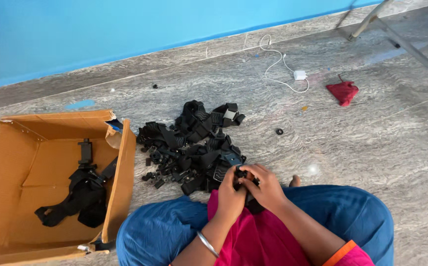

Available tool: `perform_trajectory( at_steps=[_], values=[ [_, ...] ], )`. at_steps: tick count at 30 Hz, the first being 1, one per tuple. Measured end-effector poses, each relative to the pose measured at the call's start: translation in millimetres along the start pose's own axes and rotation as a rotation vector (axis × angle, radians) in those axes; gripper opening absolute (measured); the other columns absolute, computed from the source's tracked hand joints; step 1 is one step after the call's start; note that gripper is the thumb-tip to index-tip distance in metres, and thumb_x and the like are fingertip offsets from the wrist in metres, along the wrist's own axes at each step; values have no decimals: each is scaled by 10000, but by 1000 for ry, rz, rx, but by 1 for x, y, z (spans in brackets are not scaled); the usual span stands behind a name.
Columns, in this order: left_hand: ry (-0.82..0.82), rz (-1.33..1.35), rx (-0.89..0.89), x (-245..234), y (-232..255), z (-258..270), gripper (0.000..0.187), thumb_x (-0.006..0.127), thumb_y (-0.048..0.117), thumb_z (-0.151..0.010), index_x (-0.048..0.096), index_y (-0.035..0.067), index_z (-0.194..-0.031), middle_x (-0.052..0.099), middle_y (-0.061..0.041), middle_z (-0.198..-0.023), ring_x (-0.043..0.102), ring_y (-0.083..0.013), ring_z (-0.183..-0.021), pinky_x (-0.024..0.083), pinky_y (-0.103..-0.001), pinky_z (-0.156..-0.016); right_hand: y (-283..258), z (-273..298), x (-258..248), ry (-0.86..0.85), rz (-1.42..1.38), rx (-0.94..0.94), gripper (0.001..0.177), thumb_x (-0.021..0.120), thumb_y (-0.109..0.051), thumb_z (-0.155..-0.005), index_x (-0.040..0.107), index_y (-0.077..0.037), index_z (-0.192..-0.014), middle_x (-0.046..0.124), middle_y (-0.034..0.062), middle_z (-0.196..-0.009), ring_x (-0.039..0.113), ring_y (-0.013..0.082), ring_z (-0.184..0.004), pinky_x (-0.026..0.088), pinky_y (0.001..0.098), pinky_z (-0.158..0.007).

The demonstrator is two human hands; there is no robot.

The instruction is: The person sits on the floor and assembles black plastic buckles by hand. They pick up buckle components, align them, and press them together to form complete units. A cardboard box and a pile of parts are visible nearby.

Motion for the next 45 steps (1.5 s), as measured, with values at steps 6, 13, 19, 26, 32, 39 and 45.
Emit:
perform_trajectory(
  at_steps=[6,13,19,26,32,39,45],
  values=[
    [58,-165,35,-5,-8,-3,524,680,-8,-801,603,35,-1317,738,-196,-1062,738,-339,-969,570,-386,-836,-13,17,-2,120,8,-96,335,752,-19,-830,649,-65,-1145,676,119,-983,688,288,-828,536,376,-729],
    [-34,-338,198,0,7,2,563,758,45,-762,604,29,-1303,725,-236,-1071,707,-399,-1012,565,-435,-830,-8,17,-9,-3,95,-87,283,775,-28,-792,631,-64,-1033,642,115,-1011,690,317,-923,520,407,-762],
    [-13,-286,228,0,23,13,567,718,4,-765,595,15,-1319,740,-201,-1076,727,-336,-981,565,-390,-842,-33,29,-12,-14,27,-74,311,714,11,-825,643,-58,-1119,611,144,-1068,676,337,-937,525,392,-763],
    [-138,537,-65,-3,49,27,688,543,-122,-748,563,15,-1421,687,-123,-1248,667,-187,-1113,524,-295,-885,-69,28,-48,207,88,-70,309,764,-71,-851,656,-98,-1139,689,106,-1062,724,267,-942,541,359,-781],
    [-149,680,-53,3,97,38,840,494,-150,-677,498,10,-1501,613,-119,-1436,585,-196,-1237,463,-279,-923,-74,24,-75,397,-52,-119,275,768,-73,-863,706,-69,-1130,717,102,-1048,709,251,-994,546,346,-855],
    [-69,772,-11,16,96,38,837,525,-120,-699,445,11,-1522,562,-151,-1489,567,-212,-1322,471,-299,-996,-56,15,-85,408,-250,-63,327,755,-70,-880,694,-62,-1201,701,97,-1059,680,220,-951,539,320,-831],
    [-73,510,125,12,104,30,804,572,-134,-777,443,18,-1556,560,-145,-1498,571,-202,-1181,479,-307,-975,-39,-1,-86,263,-350,4,364,783,-75,-852,714,-81,-1209,702,88,-1059,677,223,-941,499,331,-742]
  ],
)
Point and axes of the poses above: each hand's wrist, its own z-axis away from the middle knuckle, its own x-axis out of the palm, y = z × x, the point moved 10 cm from there along -z, towards the middle knuckle
